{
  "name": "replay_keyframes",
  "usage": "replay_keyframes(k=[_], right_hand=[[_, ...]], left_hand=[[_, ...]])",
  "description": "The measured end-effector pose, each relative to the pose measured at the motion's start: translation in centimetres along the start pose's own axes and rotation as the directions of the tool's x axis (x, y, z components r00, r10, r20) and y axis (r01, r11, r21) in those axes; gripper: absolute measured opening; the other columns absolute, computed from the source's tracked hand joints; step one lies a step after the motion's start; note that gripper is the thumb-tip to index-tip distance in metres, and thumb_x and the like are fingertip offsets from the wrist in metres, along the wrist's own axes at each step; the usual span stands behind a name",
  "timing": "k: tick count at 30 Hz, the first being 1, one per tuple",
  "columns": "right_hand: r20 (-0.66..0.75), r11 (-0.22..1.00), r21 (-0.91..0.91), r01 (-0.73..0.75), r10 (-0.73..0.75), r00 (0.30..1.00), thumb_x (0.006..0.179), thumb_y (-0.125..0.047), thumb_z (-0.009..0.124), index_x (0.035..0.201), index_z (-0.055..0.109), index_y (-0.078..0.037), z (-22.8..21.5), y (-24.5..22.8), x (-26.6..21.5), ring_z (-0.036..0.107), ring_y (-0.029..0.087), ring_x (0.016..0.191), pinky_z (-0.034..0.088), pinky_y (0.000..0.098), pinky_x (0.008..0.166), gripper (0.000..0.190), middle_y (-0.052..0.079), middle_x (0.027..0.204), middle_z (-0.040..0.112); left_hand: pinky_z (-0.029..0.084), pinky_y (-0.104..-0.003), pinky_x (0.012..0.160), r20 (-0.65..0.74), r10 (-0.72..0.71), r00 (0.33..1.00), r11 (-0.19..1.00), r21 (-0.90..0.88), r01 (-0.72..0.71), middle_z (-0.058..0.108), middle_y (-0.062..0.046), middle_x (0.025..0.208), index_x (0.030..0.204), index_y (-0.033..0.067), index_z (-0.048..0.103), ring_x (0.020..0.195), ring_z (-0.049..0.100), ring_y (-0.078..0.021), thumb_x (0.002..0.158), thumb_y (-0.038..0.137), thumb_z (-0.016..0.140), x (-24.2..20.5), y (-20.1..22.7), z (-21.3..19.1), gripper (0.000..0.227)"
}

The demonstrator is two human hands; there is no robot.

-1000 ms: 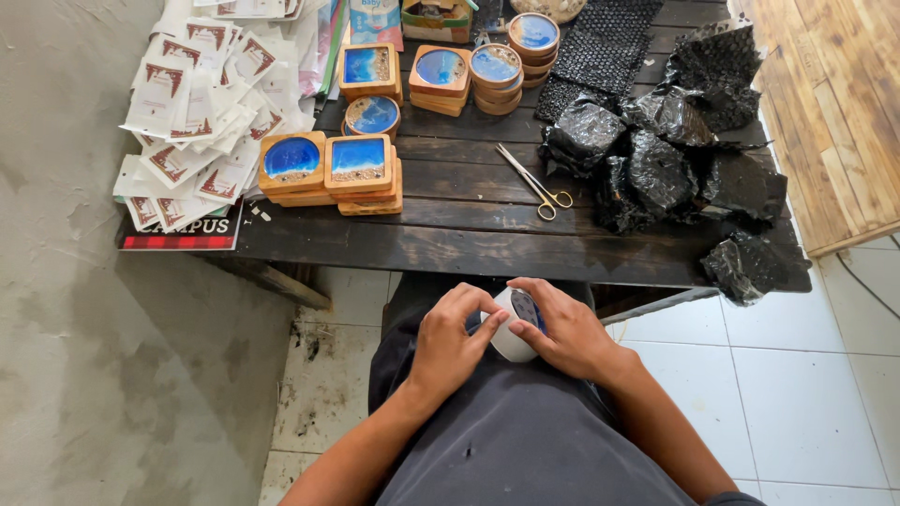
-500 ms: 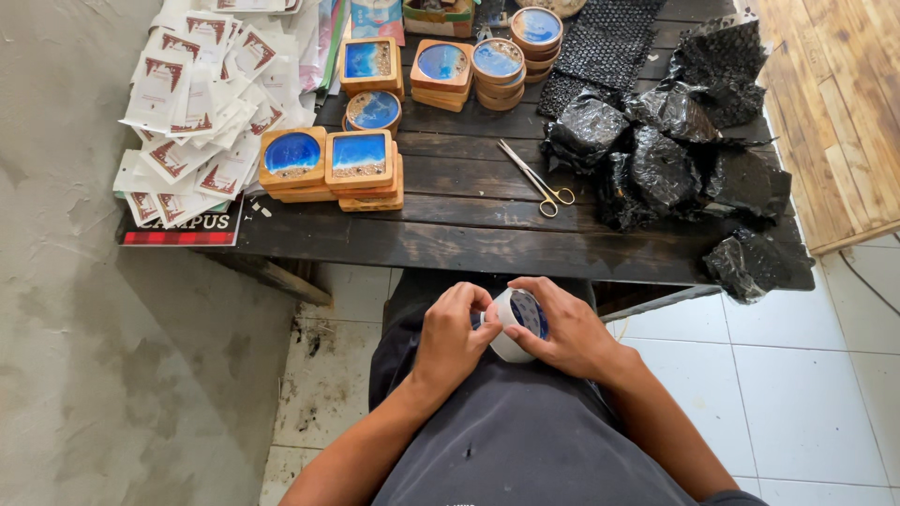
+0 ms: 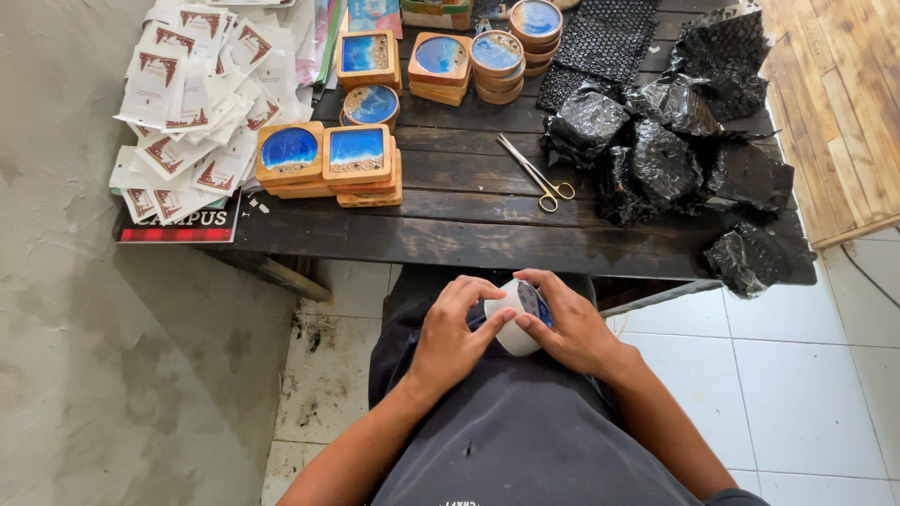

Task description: The person places a small round object into a piece of bubble wrap, folds the wrap over it, and secures it using tape cut with scissors.

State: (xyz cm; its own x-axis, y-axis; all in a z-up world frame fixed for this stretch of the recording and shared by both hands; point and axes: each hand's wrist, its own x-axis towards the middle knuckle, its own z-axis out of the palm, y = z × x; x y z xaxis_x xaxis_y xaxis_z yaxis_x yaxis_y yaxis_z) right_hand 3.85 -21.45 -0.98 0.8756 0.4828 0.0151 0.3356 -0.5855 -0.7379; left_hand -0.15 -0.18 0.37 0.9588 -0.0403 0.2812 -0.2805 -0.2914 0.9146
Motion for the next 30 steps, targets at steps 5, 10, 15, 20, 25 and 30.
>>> replay_keyframes(k=[5, 10, 15, 20, 25, 30], right_hand=[[-0.01, 1.0, -0.02, 0.022, -0.022, 1.0, 0.091, -0.054, 0.063, 0.143, 0.05, -0.019, 0.2, 0.0, 0.0, 0.067, 0.046, 0.107, 0.055, 0.056, 0.088, 0.064, 0.017, 0.116, 0.067], [0.007, 0.998, -0.019, 0.055, -0.055, 0.998, 0.085, -0.055, 0.071, 0.145, 0.048, -0.018, 0.0, -0.1, 0.1, 0.067, 0.044, 0.11, 0.055, 0.0552, 0.089, 0.075, 0.015, 0.122, 0.065], [0.012, 0.998, 0.003, 0.062, -0.062, 0.998, 0.083, -0.053, 0.073, 0.146, 0.048, -0.018, -0.3, -0.2, 0.1, 0.067, 0.045, 0.109, 0.055, 0.0561, 0.088, 0.075, 0.015, 0.122, 0.065], [0.02, 0.996, 0.05, 0.073, -0.074, 0.997, 0.083, -0.053, 0.072, 0.145, 0.05, -0.016, -1.0, -0.2, 1.1, 0.067, 0.046, 0.107, 0.055, 0.0579, 0.087, 0.075, 0.019, 0.118, 0.066], [0.04, 0.966, 0.153, 0.206, -0.215, 0.976, 0.081, -0.056, 0.071, 0.145, 0.05, -0.014, -1.3, -0.7, 2.4, 0.066, 0.04, 0.116, 0.053, 0.0531, 0.094, 0.078, 0.016, 0.126, 0.064], [0.01, 0.909, 0.062, 0.413, -0.415, 0.91, 0.075, -0.043, 0.081, 0.144, 0.048, -0.006, -2.0, -1.1, 5.9, 0.058, 0.05, 0.122, 0.05, 0.0606, 0.098, 0.085, 0.025, 0.132, 0.057]], left_hand=[[0.06, -0.038, 0.082, -0.027, -0.036, 0.999, 0.999, 0.016, 0.036, 0.072, -0.006, 0.095, 0.096, 0.0113, 0.074, 0.097, 0.071, -0.0274, 0.091, 0.02, 0.077, 0.1, 0.0, 0.0, 0.01], [0.059, -0.041, 0.078, -0.037, -0.044, 0.998, 0.994, 0.103, 0.047, 0.07, -0.008, 0.088, 0.096, 0.0122, 0.071, 0.09, 0.073, -0.0306, 0.097, 0.02, 0.07, 0.1, 0.0, -0.3, 0.008], [0.057, -0.042, 0.075, -0.012, -0.11, 0.994, 0.987, 0.12, 0.111, 0.071, -0.006, 0.084, 0.096, 0.0154, 0.071, 0.085, 0.074, -0.0306, 0.099, 0.025, 0.067, 0.6, 0.3, -1.0, 0.01], [0.055, -0.036, 0.075, 0.026, -0.285, 0.958, 0.957, 0.073, 0.282, 0.075, -0.003, 0.08, 0.096, 0.0202, 0.073, 0.083, 0.076, -0.0254, 0.096, 0.03, 0.07, 1.7, -0.1, -1.6, 0.011], [0.061, -0.027, 0.075, -0.004, -0.43, 0.903, 0.779, -0.507, 0.369, 0.072, -0.003, 0.087, 0.101, 0.0068, 0.068, 0.075, 0.074, -0.0141, 0.102, 0.017, 0.062, 2.9, -5.7, -0.9, 0.012], [0.06, -0.03, 0.083, -0.051, -0.281, 0.958, 0.806, -0.555, 0.207, 0.075, -0.014, 0.094, 0.118, 0.0007, 0.06, 0.084, 0.075, -0.0184, 0.099, 0.007, 0.064, 4.6, -4.4, -3.1, 0.02]])
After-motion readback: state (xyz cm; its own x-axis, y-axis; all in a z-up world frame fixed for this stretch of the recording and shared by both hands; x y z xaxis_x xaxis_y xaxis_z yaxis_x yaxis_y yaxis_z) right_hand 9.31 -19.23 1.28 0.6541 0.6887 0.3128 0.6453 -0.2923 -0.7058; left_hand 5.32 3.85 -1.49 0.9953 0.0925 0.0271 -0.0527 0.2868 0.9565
